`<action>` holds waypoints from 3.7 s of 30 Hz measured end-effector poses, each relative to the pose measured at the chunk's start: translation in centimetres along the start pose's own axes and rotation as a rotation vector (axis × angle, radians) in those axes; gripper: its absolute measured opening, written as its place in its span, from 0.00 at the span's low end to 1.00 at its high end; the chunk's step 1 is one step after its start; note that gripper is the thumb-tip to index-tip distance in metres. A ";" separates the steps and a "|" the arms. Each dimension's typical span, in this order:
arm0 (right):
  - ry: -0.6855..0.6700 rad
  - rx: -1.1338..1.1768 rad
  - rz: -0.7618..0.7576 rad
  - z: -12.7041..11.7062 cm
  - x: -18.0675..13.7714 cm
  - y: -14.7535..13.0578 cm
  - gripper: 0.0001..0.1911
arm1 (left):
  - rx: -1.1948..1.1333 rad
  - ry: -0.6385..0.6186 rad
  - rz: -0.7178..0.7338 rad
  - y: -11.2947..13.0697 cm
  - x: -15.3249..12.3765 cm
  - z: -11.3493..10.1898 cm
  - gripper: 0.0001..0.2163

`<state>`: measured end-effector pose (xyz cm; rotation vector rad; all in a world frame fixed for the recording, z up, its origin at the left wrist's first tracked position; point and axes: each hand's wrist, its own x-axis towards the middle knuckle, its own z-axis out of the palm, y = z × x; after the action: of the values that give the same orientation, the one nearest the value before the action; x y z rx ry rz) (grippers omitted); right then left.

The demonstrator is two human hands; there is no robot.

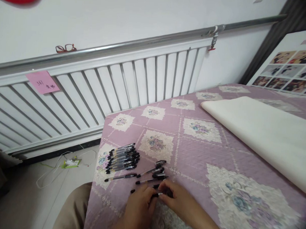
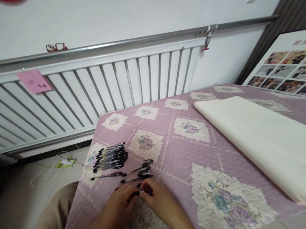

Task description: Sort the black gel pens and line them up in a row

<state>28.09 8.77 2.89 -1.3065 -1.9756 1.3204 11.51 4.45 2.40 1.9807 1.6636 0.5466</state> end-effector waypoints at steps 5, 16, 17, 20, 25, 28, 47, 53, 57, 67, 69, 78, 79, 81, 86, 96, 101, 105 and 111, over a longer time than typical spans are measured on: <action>-0.027 -0.026 -0.015 -0.2 -0.2 -0.2 0.10 | 0.013 -0.023 -0.005 0.2 0.0 -0.1 0.08; 0.073 -0.134 -0.060 -0.9 0.6 2.2 0.07 | 0.070 -0.016 -0.023 -0.2 0.6 0.6 0.09; 0.073 -0.153 -0.064 -0.8 0.7 2.3 0.07 | 0.078 -0.014 -0.025 -0.1 0.6 0.6 0.09; 0.074 -0.182 -0.072 -0.7 0.8 2.7 0.08 | 0.105 0.006 -0.029 0.0 0.7 0.8 0.09; 0.056 -0.125 -0.100 -0.9 0.7 2.4 0.10 | 0.156 0.024 -0.029 0.7 0.8 1.0 0.15; 0.042 -0.094 -0.100 -1.0 0.5 1.7 0.11 | 0.158 0.019 -0.019 1.1 0.8 1.2 0.13; 0.101 -0.251 -0.135 -0.9 0.7 3.2 0.09 | 0.371 0.032 0.072 0.8 2.1 2.3 0.07; 0.159 -0.220 -0.120 -1.6 0.5 3.3 0.09 | 0.421 0.004 0.091 0.8 2.5 2.4 0.04; 0.185 -0.210 -0.114 -2.2 0.3 3.1 0.12 | 0.355 0.020 0.089 0.5 1.7 2.1 0.04; 0.179 -0.291 -0.197 -0.7 0.7 1.7 0.13 | 0.360 0.053 0.091 -0.6 0.4 1.6 0.07; 0.168 -0.290 -0.217 -0.4 0.8 1.3 0.15 | 0.363 0.067 0.094 -0.4 0.8 1.8 0.08; 0.218 -0.440 -0.131 -1.0 1.3 2.2 0.08 | 0.365 0.138 0.095 0.0 1.9 2.4 0.06; 0.214 -0.460 -0.123 -1.0 1.3 2.2 0.07 | 0.353 0.161 0.099 0.0 1.8 2.3 0.06; 0.210 -0.478 -0.125 -0.9 1.3 1.8 0.07 | 0.315 0.202 0.123 -0.2 1.5 2.1 0.07; 0.267 -0.438 -0.180 -1.1 1.3 0.6 0.05 | 0.269 0.320 0.157 -2.8 0.5 -0.4 0.10; 0.355 -0.385 -0.277 -0.7 1.4 0.3 0.06 | 0.502 0.384 -0.087 -9.5 -0.2 -3.5 0.12; 0.374 -0.362 -0.297 0.1 1.8 0.3 0.05 | 0.372 0.334 -0.041 -9.1 -0.3 -3.6 0.12; 0.329 -0.275 -0.283 1.0 1.7 -0.4 0.05 | 0.232 0.278 0.036 -7.0 -0.7 -3.4 0.12; 0.108 -0.184 -0.305 2.1 1.3 -2.0 0.11 | 0.223 0.129 0.128 -2.3 -0.8 -3.3 0.12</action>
<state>24.92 8.69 3.50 -1.0728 -2.1567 0.9259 7.65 4.33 3.65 2.2678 1.7482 0.5666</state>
